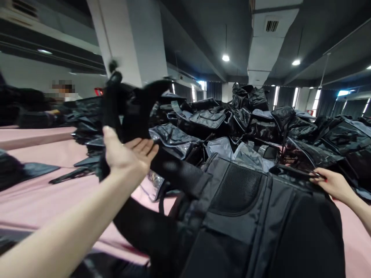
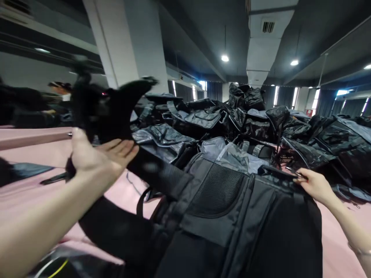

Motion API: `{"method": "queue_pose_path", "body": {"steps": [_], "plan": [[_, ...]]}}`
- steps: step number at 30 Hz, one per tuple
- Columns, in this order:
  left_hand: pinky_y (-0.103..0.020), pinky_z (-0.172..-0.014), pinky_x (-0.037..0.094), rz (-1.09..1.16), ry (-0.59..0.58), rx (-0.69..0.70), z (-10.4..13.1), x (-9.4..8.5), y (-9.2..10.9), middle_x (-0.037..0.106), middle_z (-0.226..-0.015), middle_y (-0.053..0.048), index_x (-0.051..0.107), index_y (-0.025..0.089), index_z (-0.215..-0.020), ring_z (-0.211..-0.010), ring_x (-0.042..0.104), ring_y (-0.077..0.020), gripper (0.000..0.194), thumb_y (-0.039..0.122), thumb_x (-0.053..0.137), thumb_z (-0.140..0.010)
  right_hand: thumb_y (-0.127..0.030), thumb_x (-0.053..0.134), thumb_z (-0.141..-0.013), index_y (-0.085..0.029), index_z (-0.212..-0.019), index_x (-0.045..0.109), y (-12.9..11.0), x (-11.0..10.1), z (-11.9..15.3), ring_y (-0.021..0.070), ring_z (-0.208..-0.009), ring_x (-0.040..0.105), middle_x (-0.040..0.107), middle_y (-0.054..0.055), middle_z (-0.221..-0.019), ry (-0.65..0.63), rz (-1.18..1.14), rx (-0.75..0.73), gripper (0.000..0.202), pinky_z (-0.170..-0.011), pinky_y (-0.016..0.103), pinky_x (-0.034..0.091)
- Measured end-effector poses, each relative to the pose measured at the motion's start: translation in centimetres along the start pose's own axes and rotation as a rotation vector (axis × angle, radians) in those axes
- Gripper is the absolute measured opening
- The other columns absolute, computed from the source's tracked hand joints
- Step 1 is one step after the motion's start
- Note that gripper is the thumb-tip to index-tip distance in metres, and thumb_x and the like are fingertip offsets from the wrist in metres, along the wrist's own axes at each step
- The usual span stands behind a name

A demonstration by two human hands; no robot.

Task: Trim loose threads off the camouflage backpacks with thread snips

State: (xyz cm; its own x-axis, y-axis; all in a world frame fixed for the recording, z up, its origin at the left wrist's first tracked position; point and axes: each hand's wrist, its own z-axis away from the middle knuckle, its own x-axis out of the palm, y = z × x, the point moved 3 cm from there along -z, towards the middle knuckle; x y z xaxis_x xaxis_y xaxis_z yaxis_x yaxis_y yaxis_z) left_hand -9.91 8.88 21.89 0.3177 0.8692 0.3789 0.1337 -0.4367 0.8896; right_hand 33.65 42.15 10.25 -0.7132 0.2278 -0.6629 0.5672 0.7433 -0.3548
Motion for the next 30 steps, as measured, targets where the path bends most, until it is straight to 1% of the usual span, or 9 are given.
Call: {"method": "queue_pose_path", "body": {"steps": [2, 4, 6, 10, 14, 17, 20, 23, 30], "plan": [[-0.032, -0.087, 0.049, -0.071, -0.023, -0.083, 1.2, -3.1, -5.3, 0.032, -0.143, -0.024, 0.022, -0.003, -0.137, -0.123, 0.044, -0.0272, 0.088, 0.068, 0.013, -0.084, -0.029, 0.055, -0.078, -0.017, -0.082, 0.067, -0.6, 1.0, -0.8, 0.0188, -0.064, 0.061, 0.067, 0.008, -0.075, 0.001, 0.165, 0.060, 0.017, -0.056, 0.027, 0.039], [-0.039, -0.093, 0.045, -0.310, -0.089, -0.164, 3.1, -6.2, -10.8, 0.034, -0.141, -0.026, 0.030, -0.003, -0.133, -0.124, 0.043, -0.0298, 0.089, 0.068, 0.011, -0.084, -0.024, 0.052, -0.080, -0.017, -0.087, 0.066, -2.2, 2.4, -0.2, 0.0199, -0.071, 0.062, 0.068, 0.009, -0.082, 0.032, 0.160, 0.091, 0.017, -0.060, 0.028, 0.041], [-0.041, -0.100, 0.038, -0.434, -0.160, -0.213, 5.3, -9.0, -15.2, 0.040, -0.139, -0.022, 0.040, 0.000, -0.128, -0.126, 0.040, -0.0297, 0.078, 0.064, 0.027, -0.086, -0.023, 0.051, -0.081, -0.019, -0.092, 0.064, -5.1, 3.9, 1.5, 0.0194, -0.076, 0.062, 0.068, 0.007, -0.087, 0.030, 0.064, 0.062, 0.018, -0.065, 0.028, 0.042], [-0.042, -0.105, 0.031, -0.657, -0.438, -0.178, 8.7, -12.0, -20.1, 0.059, -0.122, -0.013, 0.059, 0.010, -0.110, -0.120, 0.048, -0.0288, 0.053, 0.053, 0.054, -0.078, -0.030, 0.056, -0.080, -0.020, -0.100, 0.057, -12.6, 6.6, 5.7, 0.0173, -0.075, 0.062, 0.066, 0.005, -0.091, -0.107, -0.177, 0.027, 0.022, -0.069, 0.027, 0.045], [-0.043, -0.101, 0.037, -0.848, -0.696, 0.268, 9.8, -10.9, -21.2, 0.059, -0.122, -0.010, 0.057, 0.018, -0.115, -0.116, 0.052, -0.0248, 0.045, 0.049, 0.042, -0.086, -0.034, 0.051, -0.085, -0.021, -0.104, 0.051, -19.2, 8.8, 8.8, 0.0157, -0.075, 0.060, 0.063, 0.002, -0.085, -0.445, -0.306, 0.005, 0.024, -0.071, 0.028, 0.045], [-0.041, -0.103, 0.036, -0.908, -0.809, 0.551, 9.6, -8.7, -21.8, 0.052, -0.132, -0.012, 0.050, 0.017, -0.124, -0.121, 0.047, -0.0230, 0.047, 0.044, 0.035, -0.089, -0.032, 0.048, -0.087, -0.021, -0.101, 0.049, -21.8, 9.8, 9.8, 0.0147, -0.068, 0.056, 0.059, -0.001, -0.076, -0.657, -0.338, -0.021, 0.018, -0.069, 0.028, 0.042], [-0.042, -0.102, 0.038, -0.995, -0.856, 0.579, 9.0, -7.1, -22.8, 0.050, -0.133, -0.013, 0.040, 0.014, -0.133, -0.121, 0.047, -0.0236, 0.053, 0.044, 0.030, -0.091, -0.029, 0.052, -0.085, -0.021, -0.096, 0.050, -22.4, 10.3, 10.2, 0.0143, -0.064, 0.052, 0.054, -0.003, -0.069, -0.761, -0.338, 0.002, 0.014, -0.065, 0.026, 0.039], [-0.043, -0.097, 0.043, -1.080, -0.874, 0.536, 8.8, -6.6, -22.9, 0.059, -0.122, -0.010, 0.049, 0.016, -0.126, -0.110, 0.054, -0.0245, 0.054, 0.049, 0.027, -0.090, -0.027, 0.053, -0.084, -0.020, -0.094, 0.050, -21.9, 10.7, 10.3, 0.0141, -0.064, 0.051, 0.052, -0.003, -0.069, -0.792, -0.332, 0.045, 0.012, -0.063, 0.026, 0.036], [-0.029, -0.075, 0.050, -1.082, -0.944, 0.578, 12.7, -7.5, -19.4, 0.066, -0.089, -0.005, 0.064, 0.021, -0.090, -0.081, 0.063, -0.0188, 0.041, 0.049, 0.033, -0.089, -0.025, 0.056, -0.083, -0.021, -0.095, 0.050, -21.7, 13.2, 10.1, 0.0125, -0.060, 0.048, 0.051, -0.005, -0.066, -0.744, -0.370, 0.000, 0.014, -0.060, 0.024, 0.034]]}}
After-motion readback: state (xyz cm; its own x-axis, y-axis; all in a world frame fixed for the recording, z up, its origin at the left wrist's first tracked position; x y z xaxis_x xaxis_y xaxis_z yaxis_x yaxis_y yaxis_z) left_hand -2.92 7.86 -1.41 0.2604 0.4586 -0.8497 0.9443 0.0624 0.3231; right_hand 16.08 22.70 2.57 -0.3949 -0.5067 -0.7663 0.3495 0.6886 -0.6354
